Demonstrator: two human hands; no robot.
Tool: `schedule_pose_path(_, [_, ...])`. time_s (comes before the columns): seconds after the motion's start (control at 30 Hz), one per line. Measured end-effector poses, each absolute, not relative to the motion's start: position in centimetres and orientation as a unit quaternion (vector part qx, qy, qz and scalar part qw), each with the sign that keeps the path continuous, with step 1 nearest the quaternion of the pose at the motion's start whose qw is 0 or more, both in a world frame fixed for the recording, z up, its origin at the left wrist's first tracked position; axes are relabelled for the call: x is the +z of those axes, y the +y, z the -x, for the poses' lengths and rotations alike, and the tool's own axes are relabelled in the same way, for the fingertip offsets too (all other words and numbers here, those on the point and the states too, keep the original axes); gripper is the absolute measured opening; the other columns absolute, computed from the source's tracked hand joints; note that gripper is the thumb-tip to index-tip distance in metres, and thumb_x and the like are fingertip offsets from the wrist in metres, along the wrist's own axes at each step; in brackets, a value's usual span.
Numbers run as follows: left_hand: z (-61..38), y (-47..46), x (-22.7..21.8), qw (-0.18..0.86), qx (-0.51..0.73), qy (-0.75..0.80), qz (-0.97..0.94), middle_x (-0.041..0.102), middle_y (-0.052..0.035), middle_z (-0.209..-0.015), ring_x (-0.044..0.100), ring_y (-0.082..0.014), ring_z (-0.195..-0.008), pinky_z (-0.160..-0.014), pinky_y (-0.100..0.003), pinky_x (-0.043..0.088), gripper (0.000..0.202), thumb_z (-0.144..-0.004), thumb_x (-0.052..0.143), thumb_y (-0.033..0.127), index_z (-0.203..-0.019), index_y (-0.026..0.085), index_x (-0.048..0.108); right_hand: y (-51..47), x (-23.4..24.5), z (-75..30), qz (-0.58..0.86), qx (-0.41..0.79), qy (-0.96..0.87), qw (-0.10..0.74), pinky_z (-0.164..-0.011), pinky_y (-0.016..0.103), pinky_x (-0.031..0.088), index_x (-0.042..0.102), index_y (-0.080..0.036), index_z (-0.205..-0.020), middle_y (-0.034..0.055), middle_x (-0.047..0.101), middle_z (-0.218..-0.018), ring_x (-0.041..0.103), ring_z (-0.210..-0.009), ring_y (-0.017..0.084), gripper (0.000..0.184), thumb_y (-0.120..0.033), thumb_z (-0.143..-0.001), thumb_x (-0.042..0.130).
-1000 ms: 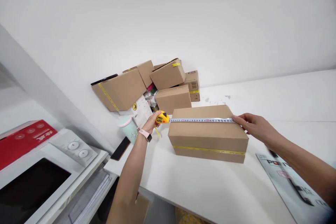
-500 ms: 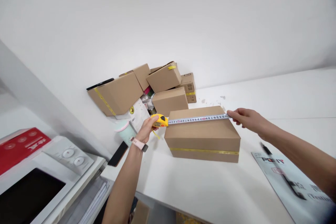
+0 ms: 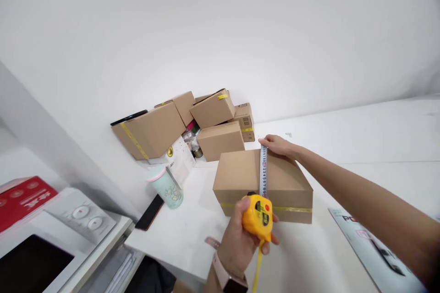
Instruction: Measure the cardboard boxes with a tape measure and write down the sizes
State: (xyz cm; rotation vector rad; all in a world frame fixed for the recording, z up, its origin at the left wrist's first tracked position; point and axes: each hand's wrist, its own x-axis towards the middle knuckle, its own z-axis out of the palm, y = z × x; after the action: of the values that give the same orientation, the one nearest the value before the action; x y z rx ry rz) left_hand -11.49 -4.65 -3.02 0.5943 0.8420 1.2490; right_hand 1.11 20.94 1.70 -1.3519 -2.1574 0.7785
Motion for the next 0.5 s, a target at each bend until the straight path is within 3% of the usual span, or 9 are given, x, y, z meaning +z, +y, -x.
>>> schedule_pose_path(0.2, [8.7, -4.3, -1.2, 0.661, 0.572, 0.432, -0.222, 0.067, -0.0096, -0.086, 0.066, -0.0177, -0.054, -0.037, -0.020, 0.036, 0.076, -0.062, 0.070, 0.072, -0.106, 0.010, 0.061, 22.5, 0.2, 0.5, 0.521, 0.212, -0.805, 0.189, -0.088, 0.045, 0.046, 0.067, -0.019, -0.088, 0.0157, 0.073, -0.109, 0.066, -0.106, 0.033, 0.035, -0.048, -0.093, 0.049])
schedule_pose_path(0.5, [5.1, -5.1, -0.3, 0.639, 0.582, 0.462, -0.200, 0.064, -0.0099, -0.099, 0.063, -0.0157, -0.057, -0.037, -0.021, 0.037, 0.075, -0.057, 0.069, 0.074, -0.101, 0.014, 0.062, 22.3, -0.2, -0.2, 0.497, 0.223, -0.817, 0.191, -0.072, 0.033, 0.043, 0.064, -0.023, -0.083, 0.0041, 0.075, -0.098, 0.067, -0.089, 0.023, 0.031, -0.051, -0.090, 0.051])
